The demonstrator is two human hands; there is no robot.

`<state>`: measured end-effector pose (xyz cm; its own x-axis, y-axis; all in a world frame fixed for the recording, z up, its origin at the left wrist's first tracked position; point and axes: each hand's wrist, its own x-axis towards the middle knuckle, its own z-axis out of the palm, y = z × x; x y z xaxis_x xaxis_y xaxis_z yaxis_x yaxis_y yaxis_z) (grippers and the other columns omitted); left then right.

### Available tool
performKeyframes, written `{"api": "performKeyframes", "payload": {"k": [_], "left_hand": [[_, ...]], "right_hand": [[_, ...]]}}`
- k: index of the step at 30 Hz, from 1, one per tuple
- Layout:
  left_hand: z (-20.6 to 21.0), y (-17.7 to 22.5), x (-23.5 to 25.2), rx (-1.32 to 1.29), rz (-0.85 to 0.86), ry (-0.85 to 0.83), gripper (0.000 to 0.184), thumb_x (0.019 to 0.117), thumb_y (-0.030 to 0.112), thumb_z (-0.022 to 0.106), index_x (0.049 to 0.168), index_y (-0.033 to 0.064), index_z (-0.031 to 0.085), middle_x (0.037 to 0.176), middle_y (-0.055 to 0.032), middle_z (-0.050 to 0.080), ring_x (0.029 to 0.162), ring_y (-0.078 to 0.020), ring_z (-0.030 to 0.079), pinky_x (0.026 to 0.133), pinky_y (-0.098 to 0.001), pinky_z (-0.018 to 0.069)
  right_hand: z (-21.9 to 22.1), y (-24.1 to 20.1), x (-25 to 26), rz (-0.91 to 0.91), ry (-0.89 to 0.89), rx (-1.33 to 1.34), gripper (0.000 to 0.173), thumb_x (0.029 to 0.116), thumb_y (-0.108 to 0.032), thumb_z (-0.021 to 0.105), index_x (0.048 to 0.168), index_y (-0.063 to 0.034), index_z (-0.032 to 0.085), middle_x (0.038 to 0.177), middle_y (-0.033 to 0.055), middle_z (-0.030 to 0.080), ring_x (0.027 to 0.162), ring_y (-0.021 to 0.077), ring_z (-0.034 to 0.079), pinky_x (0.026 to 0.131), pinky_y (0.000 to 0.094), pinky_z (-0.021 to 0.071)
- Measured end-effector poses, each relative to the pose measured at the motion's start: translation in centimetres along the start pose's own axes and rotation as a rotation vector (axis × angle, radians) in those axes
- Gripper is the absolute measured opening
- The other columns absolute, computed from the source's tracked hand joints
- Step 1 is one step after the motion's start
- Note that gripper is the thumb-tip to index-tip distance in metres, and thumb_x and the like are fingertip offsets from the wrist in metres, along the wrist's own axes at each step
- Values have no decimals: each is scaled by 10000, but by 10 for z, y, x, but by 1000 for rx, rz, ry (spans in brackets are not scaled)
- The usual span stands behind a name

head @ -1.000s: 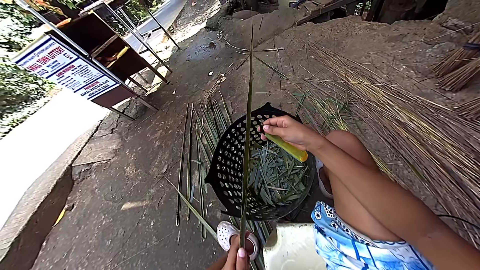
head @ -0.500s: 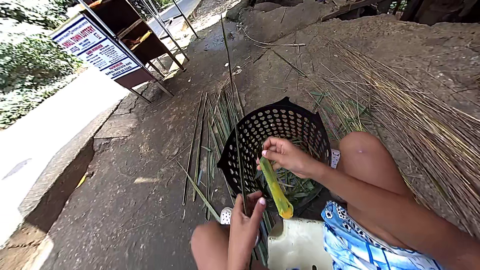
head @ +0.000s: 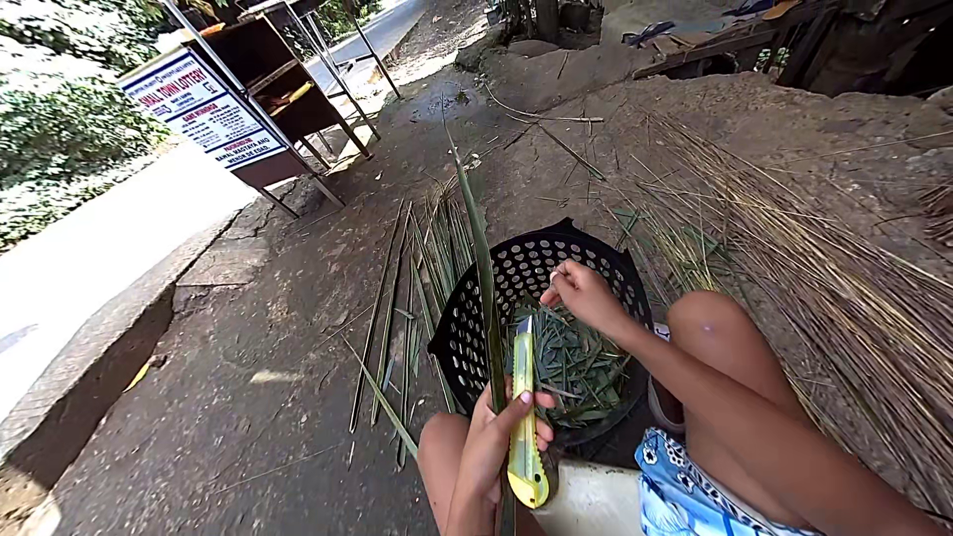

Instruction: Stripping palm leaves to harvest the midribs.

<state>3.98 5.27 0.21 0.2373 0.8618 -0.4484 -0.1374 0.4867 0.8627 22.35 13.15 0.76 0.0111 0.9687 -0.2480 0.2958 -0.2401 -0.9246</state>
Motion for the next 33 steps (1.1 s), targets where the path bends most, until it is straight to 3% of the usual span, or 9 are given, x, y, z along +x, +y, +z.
{"api": "performKeyframes", "payload": {"k": [2,4,9,12,16,20,22,25,33], "left_hand": [[-1,1,-2,5,1,16,195,1000,-83,333,998,69,454,762,-21,735,530,-32,660,504,-139,534],[2,2,-4,16,-8,62,177,1012,-89,350,1006,61,444,766,-27,727,527,-35,653,500,-143,532],[16,4,-10,253,38,214,210,943,-146,502,1127,-53,461,737,-4,626,564,-27,637,574,-178,564],[11,0,-14,414,76,182,291,921,-67,603,1175,-122,472,892,-54,576,750,-28,599,713,-203,524],[5,-4,-23,324,-64,99,351,1089,141,258,1297,-94,416,1284,-173,598,1001,-137,660,821,-301,536],[3,-6,-28,371,-50,145,410,1116,221,98,1164,-14,431,916,-11,623,532,47,471,498,-114,397],[8,-4,-27,377,0,173,407,1110,212,133,1017,28,484,722,65,513,489,58,382,473,-102,337],[12,2,-26,337,-3,127,364,1105,188,144,994,51,463,730,80,477,498,66,363,476,-87,322],[12,5,-16,37,-114,230,441,1135,261,123,921,92,470,656,64,510,458,41,437,443,-92,386]], "right_hand": [[-3,2,-1,38,-87,-148,523,1144,-218,253,1123,156,618,1121,279,668,1070,329,648,961,477,460],[-2,1,-7,82,-323,-290,653,1142,-364,212,1199,135,628,1223,320,631,1184,428,597,1018,579,409],[34,11,-34,-21,-644,-56,446,1060,-245,570,1296,132,536,1112,261,663,990,285,653,937,428,494],[42,8,-42,27,-595,20,383,1074,-123,514,1361,119,444,1125,248,624,934,238,646,874,373,518],[34,0,-36,124,-348,147,465,1067,-11,429,1486,110,268,1250,272,606,1076,262,650,956,384,494],[33,-16,-45,147,-121,496,232,1066,-44,493,1266,43,413,845,26,541,571,24,509,551,172,468],[37,-14,-51,61,-167,494,251,1009,-39,605,1184,42,444,820,-6,544,555,-15,457,526,141,417],[43,-10,-49,25,-220,417,344,950,-16,681,1200,69,460,797,-5,550,558,-15,469,528,141,414],[33,-9,-35,28,-326,438,293,986,57,576,1246,65,440,776,-11,557,573,-9,523,549,136,453]]}}
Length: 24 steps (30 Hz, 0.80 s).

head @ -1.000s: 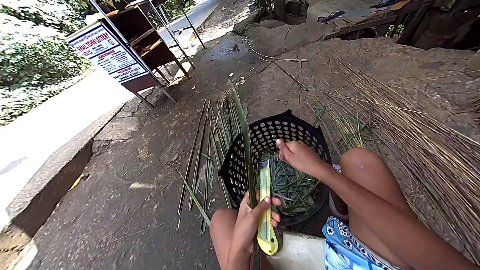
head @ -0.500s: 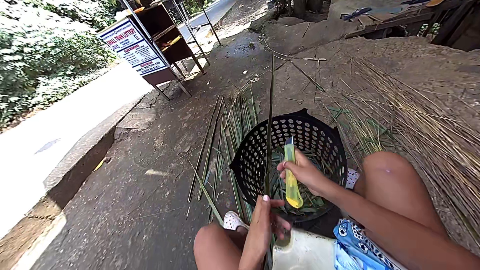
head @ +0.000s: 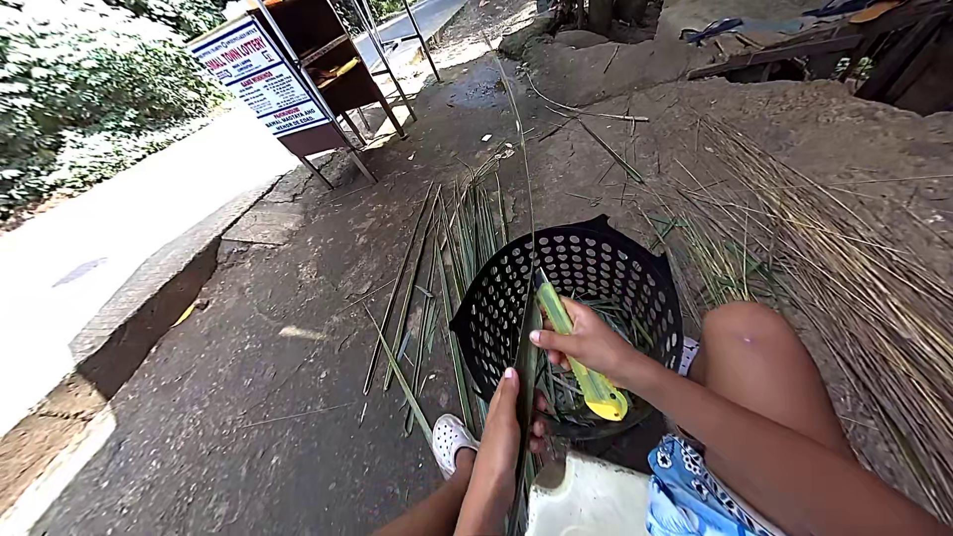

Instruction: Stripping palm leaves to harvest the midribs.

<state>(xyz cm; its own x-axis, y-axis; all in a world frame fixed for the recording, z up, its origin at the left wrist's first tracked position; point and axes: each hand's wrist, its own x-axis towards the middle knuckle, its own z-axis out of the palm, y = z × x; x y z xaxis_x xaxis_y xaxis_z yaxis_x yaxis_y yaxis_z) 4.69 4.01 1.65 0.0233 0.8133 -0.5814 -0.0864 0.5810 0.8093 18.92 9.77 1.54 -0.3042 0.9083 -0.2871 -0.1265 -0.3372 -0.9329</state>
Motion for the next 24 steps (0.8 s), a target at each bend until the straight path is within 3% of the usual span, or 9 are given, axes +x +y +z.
{"api": "performKeyframes", "payload": {"k": [2,5,7,11,12,15,17,20,24], "left_hand": [[-1,3,1,58,47,32,402,1137,239,163,965,77,488,674,54,502,494,17,472,477,-119,426],[-6,0,3,336,278,11,186,1084,59,369,1214,-44,453,834,8,541,582,11,563,553,-159,515],[-15,-6,2,418,321,-50,324,1015,-6,485,1318,-90,407,925,-29,586,629,-8,604,581,-185,540],[-43,-17,-4,227,140,-206,182,983,-74,451,1086,43,545,736,68,650,560,13,618,561,-149,543],[-47,-19,-5,196,126,-196,188,983,-85,439,1047,46,557,713,65,656,541,13,614,549,-142,537],[-42,-16,-7,158,159,-32,184,989,-102,435,971,43,547,661,62,620,491,24,572,504,-126,506],[-36,-11,-3,138,166,24,172,995,-91,423,957,40,526,649,65,583,474,38,535,480,-111,478],[-39,-4,5,140,112,-70,164,962,-92,463,981,60,519,641,82,560,485,39,536,490,-113,481],[-51,-4,20,47,72,-214,200,956,-109,434,988,71,516,675,79,613,497,40,555,509,-107,495]], "right_hand": [[-1,-4,0,14,27,1,292,988,96,525,1266,86,435,771,-8,516,573,0,525,557,137,464],[-5,-6,4,21,70,4,302,1001,108,473,1297,96,411,815,17,570,569,-6,532,548,136,460],[-6,-6,6,13,81,29,302,1001,111,467,1294,71,405,850,22,657,567,-31,525,534,128,433],[-8,-4,9,-45,91,-29,271,1020,81,455,1289,98,420,819,24,579,549,-16,502,530,133,435],[-10,-3,10,-97,85,-111,270,1040,37,441,1298,115,429,820,24,536,554,-13,484,542,136,434],[-16,5,13,-254,74,-398,396,1114,-155,359,1380,121,458,896,74,595,680,52,461,656,227,405],[-18,11,12,-316,39,-483,453,1115,-172,293,1412,114,481,894,70,562,718,80,462,694,245,411],[-16,22,8,-423,-59,-522,321,1064,-85,413,1248,136,556,935,170,630,790,144,557,755,287,469],[-13,32,4,-400,-230,-605,247,1058,-34,442,1206,154,504,884,204,636,719,214,621,683,327,524]]}}
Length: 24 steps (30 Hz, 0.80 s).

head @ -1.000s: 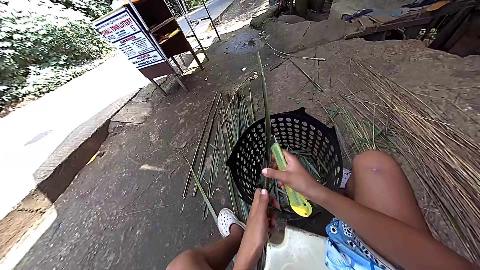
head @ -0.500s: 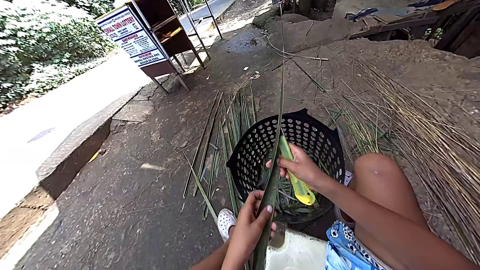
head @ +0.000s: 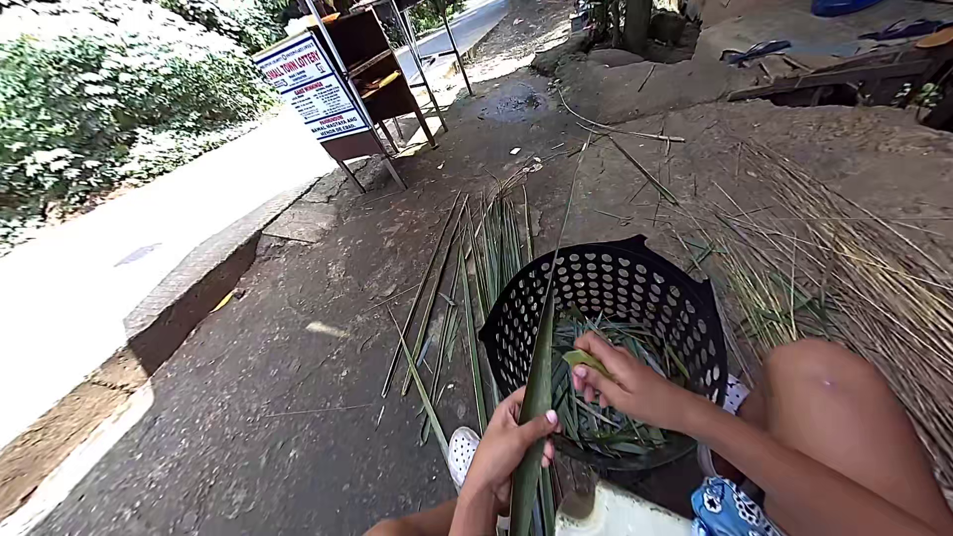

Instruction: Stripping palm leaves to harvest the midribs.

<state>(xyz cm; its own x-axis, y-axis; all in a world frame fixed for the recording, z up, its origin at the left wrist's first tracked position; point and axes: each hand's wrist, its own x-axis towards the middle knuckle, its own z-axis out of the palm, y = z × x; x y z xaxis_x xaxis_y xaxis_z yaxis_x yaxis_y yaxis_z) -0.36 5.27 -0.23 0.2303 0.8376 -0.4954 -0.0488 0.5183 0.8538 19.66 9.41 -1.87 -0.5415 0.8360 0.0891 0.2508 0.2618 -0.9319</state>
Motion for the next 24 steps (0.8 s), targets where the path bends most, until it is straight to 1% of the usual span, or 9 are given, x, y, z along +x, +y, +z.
{"api": "performKeyframes", "payload": {"k": [3,4,7,11,14,17,19,21,24], "left_hand": [[-8,-7,10,-82,-12,-65,213,1019,-39,350,992,72,530,720,64,678,505,41,580,508,-101,497],[-7,-8,14,-101,-24,-64,233,1045,-7,321,981,73,531,716,61,674,501,40,574,502,-99,492],[-2,-10,20,-153,-72,-1,253,1065,5,299,940,79,506,660,61,615,469,39,538,474,-98,473],[9,-14,26,-221,-76,57,239,1017,-87,343,940,70,505,625,60,582,466,32,540,466,-106,476],[15,-18,27,-260,-89,75,228,1024,-89,363,934,69,500,621,59,570,479,31,549,474,-104,479],[13,-19,30,-266,-97,66,223,1029,-82,362,935,67,500,626,52,578,483,25,557,475,-107,482],[12,-19,31,-270,-94,57,222,1033,-86,355,947,65,493,640,43,596,492,18,569,477,-113,488],[12,-18,31,-278,-92,52,204,1038,-86,346,987,59,480,656,36,602,503,11,580,477,-116,492],[16,-12,32,-266,-89,49,191,1038,-81,348,1021,57,479,666,34,603,509,8,586,472,-118,490]], "right_hand": [[6,3,-6,-146,-3,-208,281,1025,-41,521,1212,153,602,918,282,692,791,399,695,741,511,559],[9,8,-7,-234,28,-295,296,1015,-89,552,1189,128,654,943,273,712,833,420,719,751,537,576],[16,18,-6,-319,52,-421,364,1029,-200,519,1148,90,704,910,248,699,831,419,707,712,534,569],[16,16,-5,-248,63,-465,304,976,-152,593,1105,89,724,868,248,683,813,428,691,701,539,554],[13,18,-2,-179,77,-488,292,940,-162,642,1062,84,740,859,252,684,819,432,692,707,555,545],[2,15,1,-30,-73,-402,307,985,-168,609,1111,87,724,960,278,691,912,450,683,800,594,515],[-4,14,1,25,-121,-375,314,996,-173,597,1127,84,720,997,280,696,940,450,681,816,605,504],[-4,16,-1,-2,-51,-404,302,978,-168,615,1102,81,731,963,274,697,905,443,687,778,600,510],[0,24,0,-123,183,-504,277,919,-162,650,1018,76,753,846,236,697,776,411,702,657,561,537]]}}
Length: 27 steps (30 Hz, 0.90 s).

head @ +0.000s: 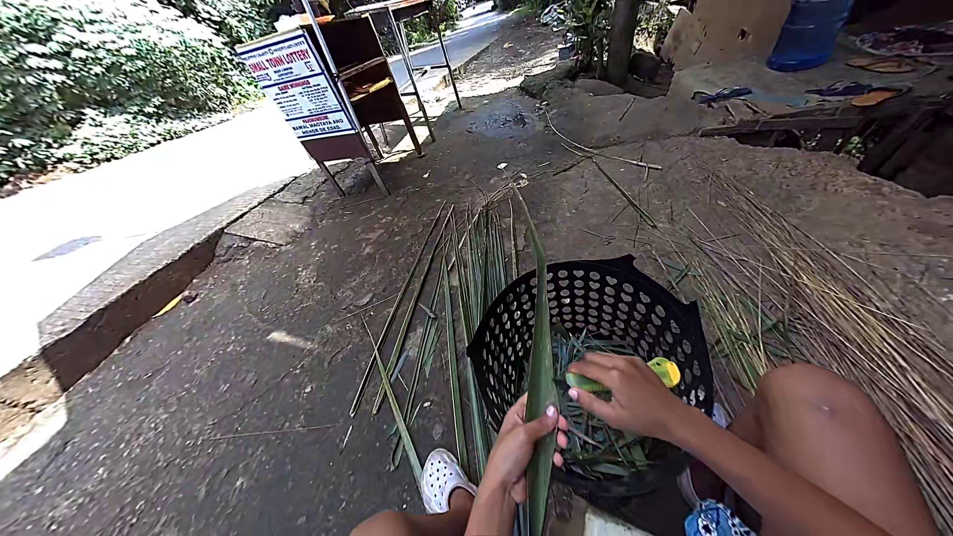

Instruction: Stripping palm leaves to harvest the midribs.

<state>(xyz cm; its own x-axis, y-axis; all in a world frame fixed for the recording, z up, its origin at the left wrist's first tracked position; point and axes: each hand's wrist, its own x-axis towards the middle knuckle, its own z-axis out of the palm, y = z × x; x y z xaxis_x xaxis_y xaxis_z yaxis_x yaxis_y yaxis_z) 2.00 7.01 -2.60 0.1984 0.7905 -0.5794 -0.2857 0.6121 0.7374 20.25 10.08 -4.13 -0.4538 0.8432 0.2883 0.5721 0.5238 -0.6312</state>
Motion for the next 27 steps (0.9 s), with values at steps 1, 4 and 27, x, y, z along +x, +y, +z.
{"api": "performKeyframes", "payload": {"k": [1,4,27], "left_hand": [[2,1,0,11,1,-5,188,1039,-79,349,1027,57,478,668,35,603,512,9,586,472,-117,490],[5,1,2,42,8,-24,180,1042,-75,356,1037,57,478,674,39,605,516,11,585,474,-118,489],[7,-2,-3,-15,11,-91,230,1008,-131,352,1006,62,476,657,46,610,465,37,543,447,-94,458]], "right_hand": [[1,2,1,-5,45,-20,273,909,-160,659,1009,75,755,830,230,694,758,404,701,638,553,537],[2,5,4,10,105,-54,271,896,-156,667,1007,75,756,816,221,688,741,397,695,620,544,532],[-23,3,9,181,-144,119,279,965,-126,627,1093,102,724,1010,282,705,933,443,682,815,617,488]]}}
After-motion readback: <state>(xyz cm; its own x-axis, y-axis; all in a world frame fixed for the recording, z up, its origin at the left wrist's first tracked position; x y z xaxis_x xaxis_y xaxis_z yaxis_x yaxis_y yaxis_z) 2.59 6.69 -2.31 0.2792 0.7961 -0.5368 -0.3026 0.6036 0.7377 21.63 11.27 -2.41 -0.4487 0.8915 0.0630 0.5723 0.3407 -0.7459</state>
